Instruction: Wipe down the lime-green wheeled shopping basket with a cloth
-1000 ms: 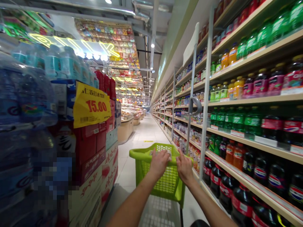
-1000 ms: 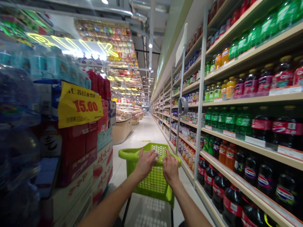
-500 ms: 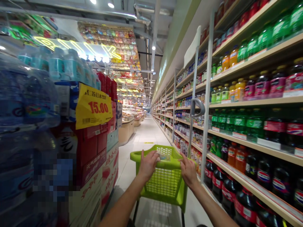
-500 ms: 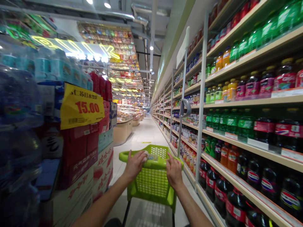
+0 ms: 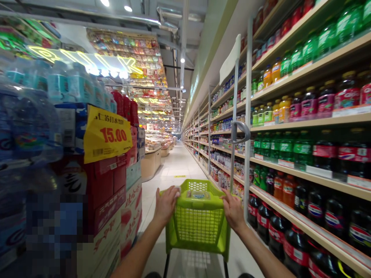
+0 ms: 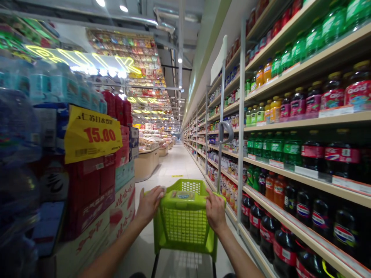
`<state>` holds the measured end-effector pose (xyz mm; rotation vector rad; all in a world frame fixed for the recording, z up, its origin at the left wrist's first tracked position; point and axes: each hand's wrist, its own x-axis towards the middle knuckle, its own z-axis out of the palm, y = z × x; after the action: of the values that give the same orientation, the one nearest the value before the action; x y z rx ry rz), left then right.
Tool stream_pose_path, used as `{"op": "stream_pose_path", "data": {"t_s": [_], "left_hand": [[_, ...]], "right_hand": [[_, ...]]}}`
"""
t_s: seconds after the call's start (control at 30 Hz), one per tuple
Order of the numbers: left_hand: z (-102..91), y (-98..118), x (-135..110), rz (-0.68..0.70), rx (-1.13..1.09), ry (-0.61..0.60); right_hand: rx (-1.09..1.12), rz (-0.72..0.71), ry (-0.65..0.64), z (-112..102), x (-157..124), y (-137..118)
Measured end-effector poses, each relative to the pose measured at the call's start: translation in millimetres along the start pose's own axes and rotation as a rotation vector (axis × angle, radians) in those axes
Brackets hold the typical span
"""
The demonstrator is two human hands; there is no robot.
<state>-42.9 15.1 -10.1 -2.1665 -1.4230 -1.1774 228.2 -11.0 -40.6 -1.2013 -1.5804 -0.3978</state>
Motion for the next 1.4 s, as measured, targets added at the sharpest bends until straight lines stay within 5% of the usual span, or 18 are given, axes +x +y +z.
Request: {"op": "stream_pose_path", "data": {"t_s": [0.13,0.37,0.47,0.57,0.63,0.87,1.1,1.17,1.3,1.4], "left_hand": [[-2.2,-15.5,3.1,-0.157,0.056,0.074],[18.8,76.7,5.1,0.2,-0.141,-0.065],[10.4,64.2,6.6,0.197,-0.114,-0.092],[1.7,31.7,8.0,-0.006,-0.045,-0.022],[3.0,28.3,7.8,-0.069,-0.032,0.011],[25.5,98.3,7.5,0.285,-0.167,-0.111],[1.9,36.1,11.8,-0.104,-0.048,-0.025],[5.6,47.7,10.5,-0.056,-0.068,-0.047],[20.5,97.8,6.9,0.254,-0.177,-0.134],[19.1,95.6,6.5,0.258,-0.17,-0.144]], "right_hand": [[-0.014,-0.017,0.035,2.9,-1.1,-5.5],[-0.017,-0.035,0.039,7.8,-0.7,-5.6],[-0.03,-0.047,0.038,6.0,-0.7,-4.0],[-0.027,-0.052,0.052,6.3,-1.0,-5.6],[-0.023,-0.044,0.058,8.1,-1.2,-7.8],[-0.052,-0.058,0.026,10.5,-0.9,-7.9],[-0.038,-0.044,0.041,10.6,-1.7,-9.8],[-0.032,-0.035,0.038,11.8,-2.1,-11.6],[-0.042,-0.051,0.019,11.0,-2.1,-10.0],[-0.041,-0.066,0.002,8.1,-1.9,-6.1]]}}
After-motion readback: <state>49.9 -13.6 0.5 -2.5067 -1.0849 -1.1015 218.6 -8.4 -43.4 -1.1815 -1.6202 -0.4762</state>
